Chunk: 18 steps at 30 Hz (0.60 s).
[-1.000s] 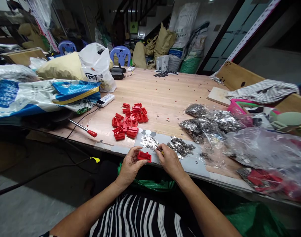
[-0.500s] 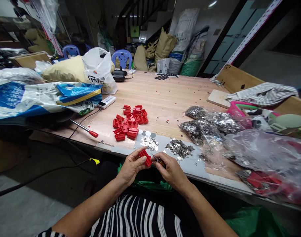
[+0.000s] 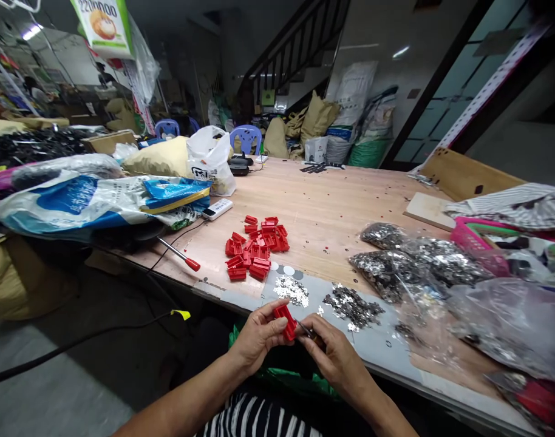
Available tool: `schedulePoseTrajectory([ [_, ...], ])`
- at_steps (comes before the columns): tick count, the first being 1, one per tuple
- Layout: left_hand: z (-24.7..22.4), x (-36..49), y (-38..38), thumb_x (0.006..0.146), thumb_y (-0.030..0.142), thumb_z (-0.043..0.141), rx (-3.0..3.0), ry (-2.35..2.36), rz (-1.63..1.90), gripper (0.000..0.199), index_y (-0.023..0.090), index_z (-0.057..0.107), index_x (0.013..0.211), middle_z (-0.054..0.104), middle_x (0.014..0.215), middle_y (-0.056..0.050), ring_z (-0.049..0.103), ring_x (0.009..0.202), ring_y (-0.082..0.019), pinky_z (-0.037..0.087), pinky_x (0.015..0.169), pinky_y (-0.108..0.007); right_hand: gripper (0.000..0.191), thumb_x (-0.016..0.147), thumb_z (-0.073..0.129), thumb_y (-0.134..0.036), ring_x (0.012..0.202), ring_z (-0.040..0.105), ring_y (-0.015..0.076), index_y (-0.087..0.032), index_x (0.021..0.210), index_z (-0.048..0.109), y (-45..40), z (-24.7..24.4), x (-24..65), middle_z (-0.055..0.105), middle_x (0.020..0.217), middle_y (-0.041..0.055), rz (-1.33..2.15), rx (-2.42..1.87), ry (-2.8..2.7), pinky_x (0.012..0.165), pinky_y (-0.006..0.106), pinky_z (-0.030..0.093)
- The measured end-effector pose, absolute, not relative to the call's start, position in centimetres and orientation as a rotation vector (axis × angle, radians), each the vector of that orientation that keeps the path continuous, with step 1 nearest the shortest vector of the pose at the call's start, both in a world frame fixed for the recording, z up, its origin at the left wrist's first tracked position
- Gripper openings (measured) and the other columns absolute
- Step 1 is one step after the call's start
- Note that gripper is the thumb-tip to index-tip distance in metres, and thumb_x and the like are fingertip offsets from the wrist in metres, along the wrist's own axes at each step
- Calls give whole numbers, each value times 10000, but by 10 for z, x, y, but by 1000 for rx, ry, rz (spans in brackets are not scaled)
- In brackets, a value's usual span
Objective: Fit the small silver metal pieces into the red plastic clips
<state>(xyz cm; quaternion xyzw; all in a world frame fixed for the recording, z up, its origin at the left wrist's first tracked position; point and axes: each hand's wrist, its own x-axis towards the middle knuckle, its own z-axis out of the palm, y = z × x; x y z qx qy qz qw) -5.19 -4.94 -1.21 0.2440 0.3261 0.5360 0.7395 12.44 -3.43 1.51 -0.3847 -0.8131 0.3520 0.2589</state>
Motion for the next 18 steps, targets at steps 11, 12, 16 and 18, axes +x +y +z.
schedulePoseTrajectory([
  [11, -9, -58, -50, 666, 243, 788, 613, 713, 1150, 521, 187, 644, 1164, 657, 891, -51, 631, 789, -161, 506, 734, -293, 124, 884, 548, -309, 649, 519, 131, -204, 924, 602, -32, 15, 125, 607, 779, 4, 1112, -1102, -2106, 602, 243, 409],
  [12, -9, -59, -50, 671, 238, 783, 619, 715, 1150, 511, 192, 645, 1161, 655, 907, -49, 630, 814, -166, 505, 749, -296, 138, 876, 558, -323, 624, 502, 124, -203, 934, 594, -32, 15, 125, 599, 766, -2, 1121, -1125, -2073, 581, 238, 403],
  [16, -11, -61, -46, 661, 193, 784, 709, 747, 1168, 477, 211, 652, 1119, 650, 929, -24, 608, 873, -148, 479, 818, -280, 205, 905, 507, -347, 656, 509, 125, -209, 1037, 583, -32, 16, 126, 604, 888, 22, 1057, -1168, -2017, 617, 247, 430],
  [18, -14, -63, -42, 652, 173, 786, 830, 772, 1198, 466, 218, 644, 1095, 648, 947, -13, 599, 873, -133, 463, 836, -262, 240, 936, 441, -333, 787, 553, 154, -218, 1085, 591, -32, 15, 128, 600, 964, 47, 967, -1154, -2038, 723, 276, 453],
])
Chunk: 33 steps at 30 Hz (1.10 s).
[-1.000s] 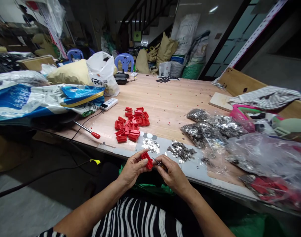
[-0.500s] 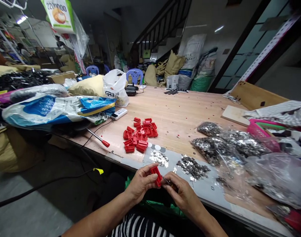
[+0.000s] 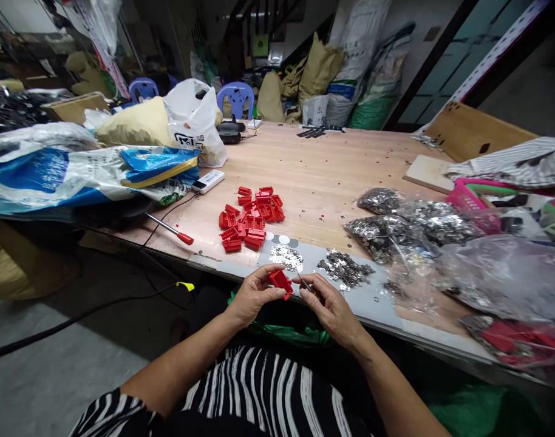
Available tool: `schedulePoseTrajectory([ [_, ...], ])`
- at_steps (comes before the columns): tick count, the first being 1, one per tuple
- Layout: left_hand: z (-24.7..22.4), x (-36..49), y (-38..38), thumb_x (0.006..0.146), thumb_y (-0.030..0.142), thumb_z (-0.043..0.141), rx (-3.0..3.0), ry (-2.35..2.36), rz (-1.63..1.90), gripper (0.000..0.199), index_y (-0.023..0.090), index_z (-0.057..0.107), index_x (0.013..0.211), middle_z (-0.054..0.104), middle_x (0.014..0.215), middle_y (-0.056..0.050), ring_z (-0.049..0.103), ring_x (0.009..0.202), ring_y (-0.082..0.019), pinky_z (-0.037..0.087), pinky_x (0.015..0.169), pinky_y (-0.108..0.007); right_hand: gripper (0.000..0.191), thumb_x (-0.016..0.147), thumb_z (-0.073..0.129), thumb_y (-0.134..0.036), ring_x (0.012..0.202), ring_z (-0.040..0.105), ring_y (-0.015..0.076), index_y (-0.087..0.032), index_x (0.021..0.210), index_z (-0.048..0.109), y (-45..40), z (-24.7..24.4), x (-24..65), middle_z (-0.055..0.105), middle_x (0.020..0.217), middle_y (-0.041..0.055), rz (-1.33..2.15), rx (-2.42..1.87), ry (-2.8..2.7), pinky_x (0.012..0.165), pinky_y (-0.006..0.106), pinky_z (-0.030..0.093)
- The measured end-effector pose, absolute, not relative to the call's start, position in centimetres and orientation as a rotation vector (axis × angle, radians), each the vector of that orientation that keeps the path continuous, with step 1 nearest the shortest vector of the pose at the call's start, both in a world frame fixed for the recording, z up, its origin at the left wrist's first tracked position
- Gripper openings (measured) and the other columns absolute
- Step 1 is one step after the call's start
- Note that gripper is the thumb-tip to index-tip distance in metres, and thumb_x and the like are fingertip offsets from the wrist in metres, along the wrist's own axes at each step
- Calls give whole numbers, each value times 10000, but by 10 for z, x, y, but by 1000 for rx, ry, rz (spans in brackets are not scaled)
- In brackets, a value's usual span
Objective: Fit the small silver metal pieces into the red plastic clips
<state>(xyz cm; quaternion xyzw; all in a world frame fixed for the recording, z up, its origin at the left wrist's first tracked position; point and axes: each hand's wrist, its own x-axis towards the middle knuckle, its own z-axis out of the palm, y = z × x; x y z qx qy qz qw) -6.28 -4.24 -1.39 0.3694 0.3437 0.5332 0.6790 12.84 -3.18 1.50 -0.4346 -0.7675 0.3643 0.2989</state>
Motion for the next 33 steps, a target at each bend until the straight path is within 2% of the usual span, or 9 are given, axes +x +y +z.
schedulePoseTrajectory([
  [2, -17, -66, -39, 668, 180, 774, 977, 804, 1207, 443, 220, 620, 1081, 645, 978, -16, 600, 872, -135, 467, 822, -262, 271, 949, 406, -318, 869, 565, 177, -227, 1114, 601, -32, 11, 131, 598, 950, 56, 890, -1159, -2076, 780, 299, 456],
  [6, -21, -71, -30, 704, 203, 745, 1354, 975, 1192, 357, 206, 601, 1030, 647, 987, -33, 606, 897, -164, 473, 831, -288, 269, 920, 464, -296, 810, 595, 179, -231, 1148, 589, -31, 1, 131, 633, 896, 46, 809, -1271, -2112, 731, 300, 475],
  [10, -25, -75, -21, 726, 174, 712, 1667, 1117, 1082, 338, 203, 614, 1049, 672, 973, -31, 622, 894, -175, 476, 845, -298, 173, 893, 500, -258, 832, 629, 187, -227, 1012, 623, -28, -3, 127, 680, 925, 40, 714, -1336, -2153, 768, 319, 482],
  [13, -28, -76, -15, 724, 154, 703, 1788, 1120, 1037, 397, 207, 622, 1109, 686, 1001, -36, 630, 922, -184, 475, 872, -312, 162, 883, 507, -233, 851, 631, 189, -226, 972, 642, -25, -3, 125, 681, 928, 46, 661, -1304, -2202, 783, 323, 488],
  [18, -28, -77, -13, 725, 172, 700, 1762, 1051, 1047, 440, 243, 642, 1155, 690, 1064, -48, 623, 989, -206, 446, 938, -339, 170, 879, 505, -186, 845, 616, 175, -212, 960, 652, -22, -5, 125, 657, 924, 51, 687, -1268, -2262, 784, 311, 490],
  [24, -21, -76, -15, 656, 113, 723, 1500, 1011, 1092, 404, 251, 715, 1036, 709, 1016, -46, 614, 1003, -234, 416, 977, -354, 174, 883, 496, -175, 852, 610, 173, -209, 954, 651, -22, -5, 124, 650, 923, 53, 696, -1280, -2286, 787, 315, 488],
  [33, -21, -77, -14, 676, 153, 737, 1620, 1078, 1036, 400, 253, 707, 1062, 712, 990, -49, 627, 927, -219, 442, 896, -319, 167, 883, 504, -162, 862, 609, 177, -204, 952, 651, -22, -6, 123, 642, 925, 48, 738, -1328, -2288, 786, 309, 480],
])
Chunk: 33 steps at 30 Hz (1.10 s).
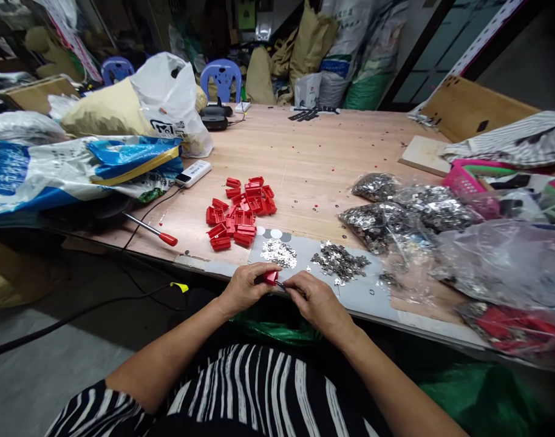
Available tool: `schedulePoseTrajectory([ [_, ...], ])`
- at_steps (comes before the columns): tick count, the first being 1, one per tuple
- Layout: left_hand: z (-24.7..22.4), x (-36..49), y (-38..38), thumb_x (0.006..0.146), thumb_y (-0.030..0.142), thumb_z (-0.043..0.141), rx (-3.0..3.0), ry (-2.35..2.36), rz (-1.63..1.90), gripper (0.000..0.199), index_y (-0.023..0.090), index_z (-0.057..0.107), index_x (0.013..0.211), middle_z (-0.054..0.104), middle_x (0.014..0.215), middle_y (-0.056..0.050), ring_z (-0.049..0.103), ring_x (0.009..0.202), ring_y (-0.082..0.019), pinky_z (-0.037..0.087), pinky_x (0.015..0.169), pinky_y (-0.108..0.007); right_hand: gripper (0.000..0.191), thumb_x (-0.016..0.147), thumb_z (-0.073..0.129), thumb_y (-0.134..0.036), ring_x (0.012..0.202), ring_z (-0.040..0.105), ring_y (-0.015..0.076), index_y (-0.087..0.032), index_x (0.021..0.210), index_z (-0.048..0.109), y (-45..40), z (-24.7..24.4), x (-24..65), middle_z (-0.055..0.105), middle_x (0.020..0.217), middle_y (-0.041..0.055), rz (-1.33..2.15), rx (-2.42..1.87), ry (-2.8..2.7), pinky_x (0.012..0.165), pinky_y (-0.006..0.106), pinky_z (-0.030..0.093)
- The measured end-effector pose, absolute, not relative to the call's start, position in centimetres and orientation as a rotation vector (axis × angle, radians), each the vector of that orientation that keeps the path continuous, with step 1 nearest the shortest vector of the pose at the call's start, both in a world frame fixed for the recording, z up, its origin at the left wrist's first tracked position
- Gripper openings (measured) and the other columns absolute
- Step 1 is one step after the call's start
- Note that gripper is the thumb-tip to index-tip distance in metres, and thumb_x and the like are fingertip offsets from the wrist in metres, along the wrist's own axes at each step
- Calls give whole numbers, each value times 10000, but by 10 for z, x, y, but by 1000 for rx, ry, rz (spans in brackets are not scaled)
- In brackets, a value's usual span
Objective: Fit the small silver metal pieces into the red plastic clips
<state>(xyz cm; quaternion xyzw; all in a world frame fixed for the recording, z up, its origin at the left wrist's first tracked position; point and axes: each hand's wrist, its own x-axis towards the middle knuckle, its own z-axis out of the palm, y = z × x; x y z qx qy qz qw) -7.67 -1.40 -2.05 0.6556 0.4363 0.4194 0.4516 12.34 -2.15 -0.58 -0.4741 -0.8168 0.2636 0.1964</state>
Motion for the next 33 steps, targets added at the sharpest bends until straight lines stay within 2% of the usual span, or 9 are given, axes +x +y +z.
schedulePoseTrajectory([
  [10, -22, -73, -16, 657, 165, 749, 1527, 1118, 1057, 351, 267, 724, 992, 712, 978, -44, 616, 932, -233, 428, 910, -339, 187, 886, 460, -135, 804, 613, 180, -212, 934, 624, -33, 3, 100, 624, 908, 52, 598, -1583, -2284, 697, 282, 453],
  [14, -21, -74, -16, 647, 196, 769, 1554, 1129, 1054, 343, 249, 713, 981, 702, 969, -42, 611, 909, -218, 425, 888, -317, 177, 894, 465, -170, 842, 606, 185, -225, 994, 599, -32, -1, 106, 609, 929, 43, 643, -1531, -2291, 739, 298, 460],
  [19, -15, -73, -24, 652, 205, 773, 1414, 1113, 1140, 295, 203, 647, 919, 649, 871, -18, 584, 788, -161, 445, 782, -266, 181, 939, 390, -213, 926, 582, 185, -229, 1057, 525, -37, 0, 122, 592, 1002, 59, 755, -1331, -2120, 822, 325, 453],
  [21, -9, -70, -30, 684, 219, 759, 1203, 1037, 1190, 315, 203, 601, 956, 636, 868, -2, 588, 771, -135, 450, 761, -245, 160, 947, 379, -226, 876, 588, 172, -226, 1048, 503, -40, 5, 126, 609, 945, 40, 864, -1287, -2076, 796, 311, 452],
  [23, -3, -66, -36, 722, 230, 737, 949, 926, 1197, 292, 198, 577, 964, 640, 884, 1, 605, 788, -122, 456, 781, -241, 201, 953, 376, -244, 758, 585, 153, -225, 1127, 476, -44, 9, 129, 608, 813, 2, 980, -1256, -2061, 729, 287, 449],
  [26, 3, -60, -44, 765, 252, 710, 611, 739, 1108, 179, 162, 566, 821, 667, 858, -23, 642, 837, -139, 465, 851, -277, 349, 965, 367, -277, 632, 555, 134, -230, 1310, 395, -48, 15, 127, 561, 666, -44, 1075, -1203, -2065, 659, 261, 433],
  [29, 5, -56, -49, 777, 238, 703, 388, 616, 1060, 177, 147, 555, 740, 680, 798, -28, 662, 815, -145, 480, 886, -310, 378, 967, 376, -314, 598, 546, 126, -248, 1337, 417, -51, 17, 123, 552, 639, -47, 1086, -1178, -2053, 625, 247, 430],
  [33, 6, -51, -52, 789, 208, 687, 239, 619, 1051, 119, 122, 612, 823, 694, 822, -50, 674, 798, -154, 505, 896, -329, 378, 962, 393, -345, 607, 565, 134, -259, 1325, 450, -54, 21, 123, 593, 669, -30, 1073, -1158, -2048, 619, 247, 449],
])
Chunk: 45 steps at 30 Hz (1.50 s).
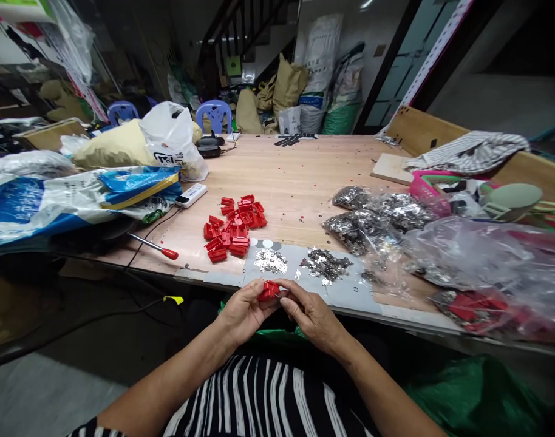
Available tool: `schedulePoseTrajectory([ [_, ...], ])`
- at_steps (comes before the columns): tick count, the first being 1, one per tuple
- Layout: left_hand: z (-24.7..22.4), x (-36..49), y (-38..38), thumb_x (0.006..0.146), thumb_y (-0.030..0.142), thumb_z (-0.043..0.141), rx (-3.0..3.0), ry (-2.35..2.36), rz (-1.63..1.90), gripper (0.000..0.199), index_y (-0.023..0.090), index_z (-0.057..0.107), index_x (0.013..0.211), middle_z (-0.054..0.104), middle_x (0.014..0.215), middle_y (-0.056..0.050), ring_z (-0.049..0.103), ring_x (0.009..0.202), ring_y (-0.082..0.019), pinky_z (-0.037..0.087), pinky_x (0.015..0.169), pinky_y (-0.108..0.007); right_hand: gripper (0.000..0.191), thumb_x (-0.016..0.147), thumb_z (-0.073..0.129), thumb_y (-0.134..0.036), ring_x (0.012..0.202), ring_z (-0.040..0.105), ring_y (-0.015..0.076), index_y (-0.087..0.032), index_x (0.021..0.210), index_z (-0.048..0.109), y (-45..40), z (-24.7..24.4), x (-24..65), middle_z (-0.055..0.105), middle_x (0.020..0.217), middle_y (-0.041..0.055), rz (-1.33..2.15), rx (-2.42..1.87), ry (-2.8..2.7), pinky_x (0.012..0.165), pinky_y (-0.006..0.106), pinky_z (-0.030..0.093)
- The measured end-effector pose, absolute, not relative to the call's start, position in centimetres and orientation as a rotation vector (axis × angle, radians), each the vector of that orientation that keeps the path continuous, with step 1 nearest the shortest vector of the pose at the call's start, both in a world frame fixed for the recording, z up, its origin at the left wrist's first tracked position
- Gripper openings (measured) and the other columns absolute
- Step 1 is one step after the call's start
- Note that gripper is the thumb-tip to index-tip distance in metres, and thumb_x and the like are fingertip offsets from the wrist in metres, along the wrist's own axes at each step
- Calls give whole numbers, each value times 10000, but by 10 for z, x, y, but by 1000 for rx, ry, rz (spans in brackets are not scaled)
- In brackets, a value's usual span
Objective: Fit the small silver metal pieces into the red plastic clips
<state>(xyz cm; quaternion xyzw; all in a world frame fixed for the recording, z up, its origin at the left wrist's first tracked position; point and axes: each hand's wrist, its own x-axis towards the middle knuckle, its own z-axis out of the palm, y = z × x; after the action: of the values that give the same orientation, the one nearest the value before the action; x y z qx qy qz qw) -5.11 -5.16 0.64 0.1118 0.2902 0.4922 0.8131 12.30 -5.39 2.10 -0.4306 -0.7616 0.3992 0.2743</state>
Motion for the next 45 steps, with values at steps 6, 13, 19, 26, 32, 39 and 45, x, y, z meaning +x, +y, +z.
schedulePoseTrajectory([
  [6, 10, -46, -56, 807, 188, 663, 169, 608, 1031, 101, 93, 632, 823, 715, 830, -83, 697, 829, -202, 492, 957, -392, 301, 957, 401, -337, 899, 644, 180, -264, 1195, 571, -54, 23, 123, 685, 999, 36, 929, -1123, -2020, 798, 276, 472],
  [13, -2, -50, -60, 771, 192, 707, 250, 637, 1023, 135, 135, 587, 793, 726, 837, -67, 707, 866, -224, 478, 964, -401, 370, 971, 335, -416, 565, 565, 143, -230, 1124, 615, -51, 10, 129, 600, 613, -20, 981, -1288, -1917, 557, 238, 435],
  [19, -11, -58, -59, 762, 220, 716, 171, 786, 963, 187, 152, 572, 860, 723, 822, -59, 712, 778, -222, 517, 846, -392, 245, 918, 440, -390, 718, 631, 192, -233, 992, 613, -39, 3, 147, 683, 823, 34, 562, -1677, -1926, 630, 279, 429],
  [26, -19, -59, -62, 756, 333, 707, 414, 910, 927, 227, 166, 557, 787, 686, 809, -29, 680, 790, -192, 502, 770, -327, 114, 867, 531, -316, 703, 628, 176, -242, 925, 594, -23, -4, 143, 681, 813, 5, 242, -1863, -2060, 566, 255, 373],
  [32, -36, -66, -64, 730, 202, 667, 1524, 1214, 841, 63, 181, 679, 788, 672, 912, -41, 607, 880, -186, 449, 827, -299, 79, 885, 512, -295, 774, 649, 180, -239, 862, 563, -18, -15, 141, 686, 904, 1, 176, -1818, -2101, 578, 264, 394],
  [39, -11, -80, -40, 829, 205, 574, 1773, 1346, 947, 119, 184, 666, 901, 694, 843, -28, 629, 774, -165, 481, 738, -270, 111, 894, 488, -320, 749, 655, 175, -248, 870, 568, -16, -22, 148, 683, 907, -3, 183, -1747, -2098, 587, 266, 433],
  [45, -1, -89, 12, 790, 302, 650, 2140, 2140, 933, 427, 149, 570, 1181, 593, 1194, -162, 501, 1102, -335, 386, 930, -502, 165, 908, 460, -359, 778, 668, 180, -251, 922, 583, -17, -29, 153, 692, 930, 12, 199, -1623, -2019, 640, 268, 470],
])
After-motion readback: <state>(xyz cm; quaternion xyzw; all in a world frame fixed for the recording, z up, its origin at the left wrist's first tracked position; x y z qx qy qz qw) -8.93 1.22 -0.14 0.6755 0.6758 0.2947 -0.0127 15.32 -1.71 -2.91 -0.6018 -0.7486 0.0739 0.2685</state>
